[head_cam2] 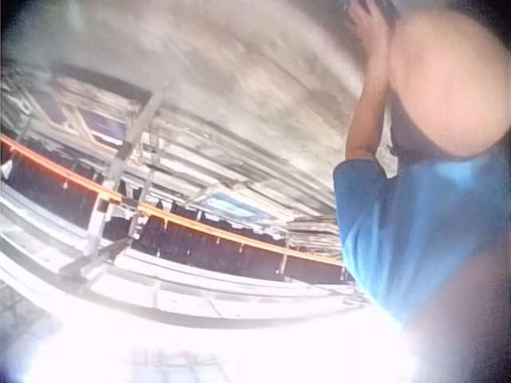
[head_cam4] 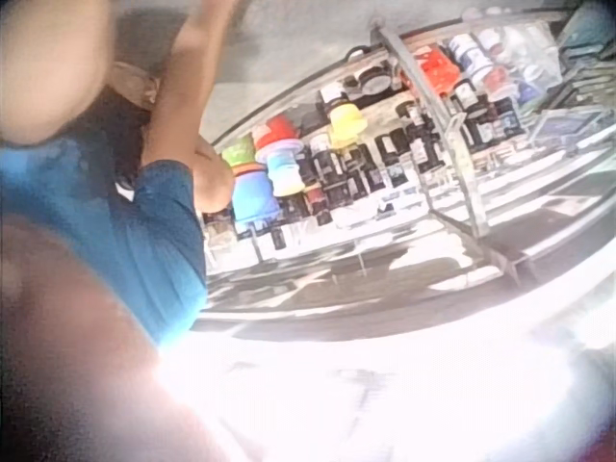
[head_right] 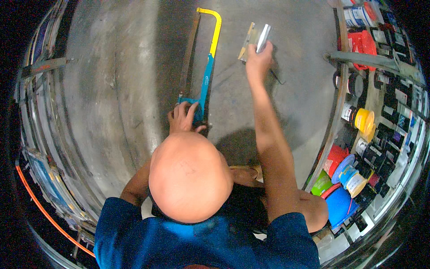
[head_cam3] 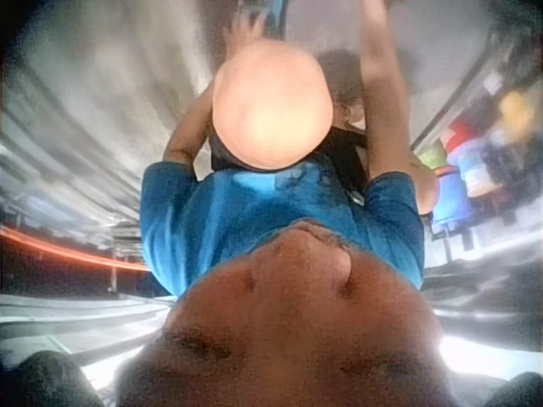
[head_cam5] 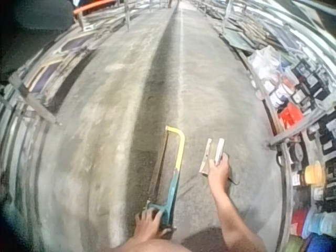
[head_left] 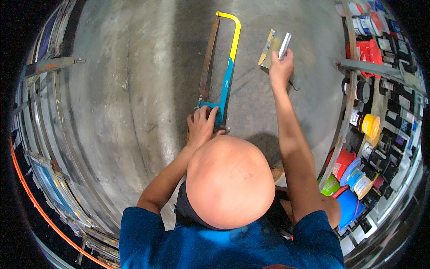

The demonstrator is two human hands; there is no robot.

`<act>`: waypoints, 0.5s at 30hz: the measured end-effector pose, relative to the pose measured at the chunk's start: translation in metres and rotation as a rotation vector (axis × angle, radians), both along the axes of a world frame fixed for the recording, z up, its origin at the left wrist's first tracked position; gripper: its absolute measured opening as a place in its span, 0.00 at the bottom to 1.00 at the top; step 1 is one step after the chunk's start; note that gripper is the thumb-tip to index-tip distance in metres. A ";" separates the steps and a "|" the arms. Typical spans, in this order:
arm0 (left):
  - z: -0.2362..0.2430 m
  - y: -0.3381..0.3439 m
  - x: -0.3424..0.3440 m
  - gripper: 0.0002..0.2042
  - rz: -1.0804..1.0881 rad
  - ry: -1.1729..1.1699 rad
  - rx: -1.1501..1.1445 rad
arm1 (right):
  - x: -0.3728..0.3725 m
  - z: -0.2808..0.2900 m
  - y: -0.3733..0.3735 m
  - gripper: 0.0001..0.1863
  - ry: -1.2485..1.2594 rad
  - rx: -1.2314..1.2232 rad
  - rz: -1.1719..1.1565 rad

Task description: The person sits on the floor and uses a hacksaw to cut a small metal bracket. They pause to inspect the cut, then continue sawing. Later, they walk to a workbench, unwrap a plastic bag, and use a sanding block to smooth the cut edge of the metal piece.

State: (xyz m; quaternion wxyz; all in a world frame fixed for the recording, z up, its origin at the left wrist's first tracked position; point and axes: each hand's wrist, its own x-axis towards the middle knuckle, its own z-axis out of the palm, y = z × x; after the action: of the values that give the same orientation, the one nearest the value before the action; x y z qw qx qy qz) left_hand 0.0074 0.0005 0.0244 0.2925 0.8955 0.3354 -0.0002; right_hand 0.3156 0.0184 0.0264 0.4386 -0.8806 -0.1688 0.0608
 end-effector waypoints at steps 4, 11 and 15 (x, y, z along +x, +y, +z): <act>-0.015 -0.008 -0.009 0.36 -0.052 0.118 0.069 | 0.010 -0.021 0.008 0.30 0.116 -0.123 0.122; 0.015 0.008 -0.007 0.38 0.086 0.089 -0.035 | 0.020 -0.027 0.008 0.35 0.658 0.051 0.167; 0.045 0.029 -0.015 0.35 0.326 -0.277 -0.272 | 0.007 -0.020 0.013 0.34 0.646 0.103 0.164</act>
State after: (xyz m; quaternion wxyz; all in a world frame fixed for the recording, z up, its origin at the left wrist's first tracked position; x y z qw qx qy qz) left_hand -0.0072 0.0296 0.0689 0.4495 0.7735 0.4290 0.1247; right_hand 0.3230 0.0319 0.0067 0.5069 -0.7760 -0.0944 0.3632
